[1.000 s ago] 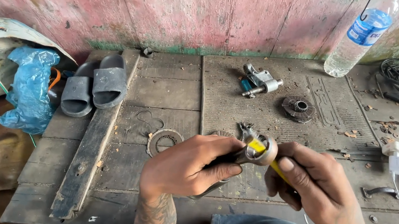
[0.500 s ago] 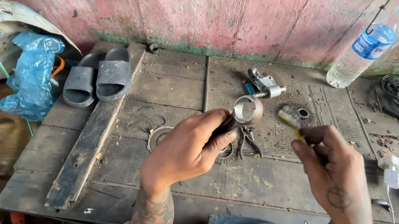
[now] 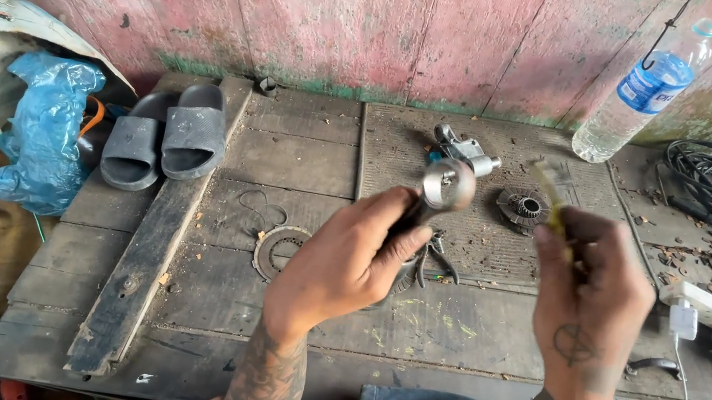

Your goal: Cleaning a motorcycle piston and connecting rod assembly using a small brush and cleaning fluid on a wooden workbench.

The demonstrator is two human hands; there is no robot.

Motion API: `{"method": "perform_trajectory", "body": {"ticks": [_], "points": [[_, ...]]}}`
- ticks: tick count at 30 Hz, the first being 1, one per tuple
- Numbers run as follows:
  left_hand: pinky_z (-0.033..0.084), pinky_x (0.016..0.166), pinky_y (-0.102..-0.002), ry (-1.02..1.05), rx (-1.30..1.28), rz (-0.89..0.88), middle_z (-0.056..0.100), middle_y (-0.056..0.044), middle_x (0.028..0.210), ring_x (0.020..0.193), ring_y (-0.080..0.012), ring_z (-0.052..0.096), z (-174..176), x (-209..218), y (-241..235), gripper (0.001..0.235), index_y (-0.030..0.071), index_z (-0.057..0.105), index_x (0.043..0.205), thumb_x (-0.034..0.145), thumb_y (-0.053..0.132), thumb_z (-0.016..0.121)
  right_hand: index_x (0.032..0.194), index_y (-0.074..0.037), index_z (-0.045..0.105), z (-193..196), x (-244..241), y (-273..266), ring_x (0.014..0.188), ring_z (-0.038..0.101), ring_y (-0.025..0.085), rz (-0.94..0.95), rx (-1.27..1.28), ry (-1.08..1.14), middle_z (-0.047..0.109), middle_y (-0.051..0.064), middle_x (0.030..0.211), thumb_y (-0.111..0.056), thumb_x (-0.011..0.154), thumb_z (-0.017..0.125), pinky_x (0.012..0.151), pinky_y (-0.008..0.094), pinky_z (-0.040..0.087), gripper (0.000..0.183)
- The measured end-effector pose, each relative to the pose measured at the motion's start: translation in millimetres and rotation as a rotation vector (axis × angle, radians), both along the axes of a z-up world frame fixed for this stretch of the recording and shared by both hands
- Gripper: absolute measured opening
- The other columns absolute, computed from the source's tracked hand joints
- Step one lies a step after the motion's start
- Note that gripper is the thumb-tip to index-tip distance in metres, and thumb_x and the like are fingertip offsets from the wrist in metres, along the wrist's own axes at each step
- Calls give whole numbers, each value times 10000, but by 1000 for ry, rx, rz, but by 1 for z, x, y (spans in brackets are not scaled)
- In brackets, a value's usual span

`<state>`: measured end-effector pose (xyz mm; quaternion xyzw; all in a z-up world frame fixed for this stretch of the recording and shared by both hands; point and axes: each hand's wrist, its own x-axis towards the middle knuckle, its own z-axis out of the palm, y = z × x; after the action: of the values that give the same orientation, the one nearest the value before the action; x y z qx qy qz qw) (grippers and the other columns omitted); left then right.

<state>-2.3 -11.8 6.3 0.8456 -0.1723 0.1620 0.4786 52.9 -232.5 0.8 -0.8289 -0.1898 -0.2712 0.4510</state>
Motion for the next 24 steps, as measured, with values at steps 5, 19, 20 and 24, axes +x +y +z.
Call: {"method": "perform_trajectory", "body": {"ticks": [5, 19, 20, 24], "points": [[415, 607, -388, -5, -13, 44, 626, -124, 889, 677, -240, 551, 2, -4, 3, 268, 11, 539, 1105, 1051, 268, 482, 1110, 27, 682, 1, 2, -6, 805, 647, 149, 108, 23, 73, 722, 112, 967, -35, 951, 791, 686, 245, 499, 203], [372, 616, -306, -11, -122, -217, 510, 9, 784, 642, -143, 438, 5, -17, 17, 193, 107, 515, 997, 1051, 292, 513, 1018, -45, 509, -26, 17, -12, 942, 592, 158, 386, 473, 25, 586, 104, 1073, 13, 884, 784, 825, 233, 497, 311], [368, 614, -306, 6, -123, -223, 504, 5, 786, 647, -141, 436, 5, -17, 19, 189, 95, 529, 1017, 1053, 280, 516, 1047, -12, 561, -21, 13, -8, 903, 630, 166, 373, 382, 13, 631, 127, 1078, 45, 880, 781, 770, 233, 540, 282], [516, 614, -408, -82, -248, -312, 621, -160, 724, 688, -224, 577, 9, -8, 9, 123, 1, 640, 995, 1024, 106, 585, 921, 42, 720, -23, 12, 12, 754, 739, 265, 397, 221, -126, 736, 208, 883, 44, 798, 842, 653, 353, 601, 173]]}}
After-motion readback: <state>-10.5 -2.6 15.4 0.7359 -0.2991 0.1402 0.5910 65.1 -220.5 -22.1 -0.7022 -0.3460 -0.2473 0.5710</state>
